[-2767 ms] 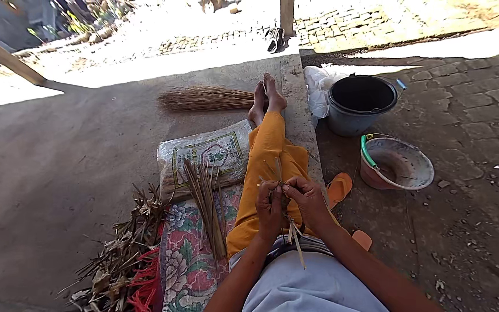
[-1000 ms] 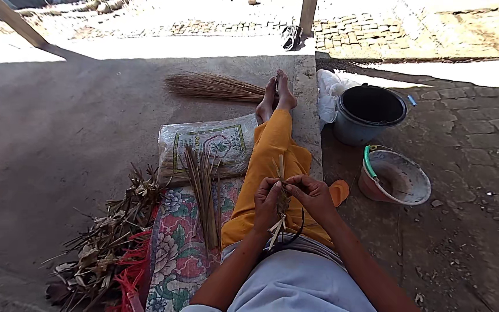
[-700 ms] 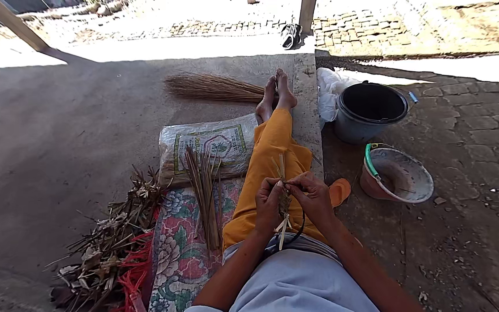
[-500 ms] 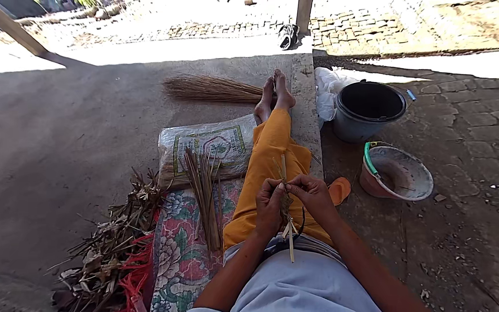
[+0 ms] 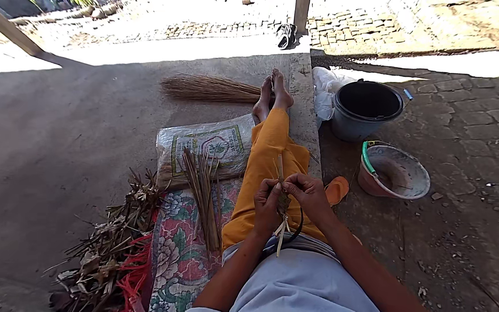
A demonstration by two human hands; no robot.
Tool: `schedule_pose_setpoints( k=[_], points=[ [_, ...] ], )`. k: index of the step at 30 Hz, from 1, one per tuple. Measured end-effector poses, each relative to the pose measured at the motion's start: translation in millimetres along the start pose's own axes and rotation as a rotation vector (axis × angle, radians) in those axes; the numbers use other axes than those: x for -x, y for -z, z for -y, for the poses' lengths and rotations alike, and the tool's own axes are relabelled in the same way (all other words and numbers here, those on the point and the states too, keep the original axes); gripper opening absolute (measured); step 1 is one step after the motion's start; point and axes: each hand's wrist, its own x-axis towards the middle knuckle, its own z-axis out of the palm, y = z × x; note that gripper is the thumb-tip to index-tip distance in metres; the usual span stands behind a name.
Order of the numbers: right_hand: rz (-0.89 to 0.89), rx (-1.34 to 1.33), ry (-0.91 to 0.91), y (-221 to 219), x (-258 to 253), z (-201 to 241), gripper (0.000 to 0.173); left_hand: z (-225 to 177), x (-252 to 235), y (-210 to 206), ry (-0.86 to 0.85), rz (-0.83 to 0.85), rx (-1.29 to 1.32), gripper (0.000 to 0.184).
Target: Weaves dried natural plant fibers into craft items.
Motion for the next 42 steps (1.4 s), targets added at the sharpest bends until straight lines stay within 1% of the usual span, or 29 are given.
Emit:
schedule_pose_setpoints(
  k=[4,8,12,15,18,20,24,29,37,42],
  points=[
    [0.004,-0.048,-0.036,4,2,-2,0.005,-5,0,-2,0.028,-0.012,-0.011,0.014],
    [0.004,-0.043,-0.033,6,4,-1,0.009,-7,0,-4,0.064,-0.031,0.011,0.014],
    [-0.028,0.072,0.008,6,3,-1,0.009,-9,0,-5,0.097,-0.028,0.026,0.014],
    [-0.064,0.151,0.084,5,3,-6,0.009,-8,0,-4,0.106,-0.021,0.029,0.015],
    [-0.065,0.148,0.121,3,4,-10,0.009,-8,-1,-4,0.098,-0.030,0.020,0.015],
    [-0.059,0.086,0.094,4,4,-9,0.008,-10,-1,-4,0.114,-0.024,0.036,0.015],
    [-0.008,-0.051,-0.017,8,4,-6,0.004,-12,-1,-3,0.169,0.009,0.116,0.014],
    [0.045,-0.027,-0.044,8,5,-5,0.008,-9,-1,-1,0.160,0.042,0.124,0.014],
    [-0.025,-0.028,-0.017,0,7,-6,0.008,-4,0,0,0.126,0.072,0.137,0.012],
    [-0.051,-0.019,-0.031,-6,5,-2,0.008,-8,2,-2,0.179,0.056,0.148,0.015]
  ],
)
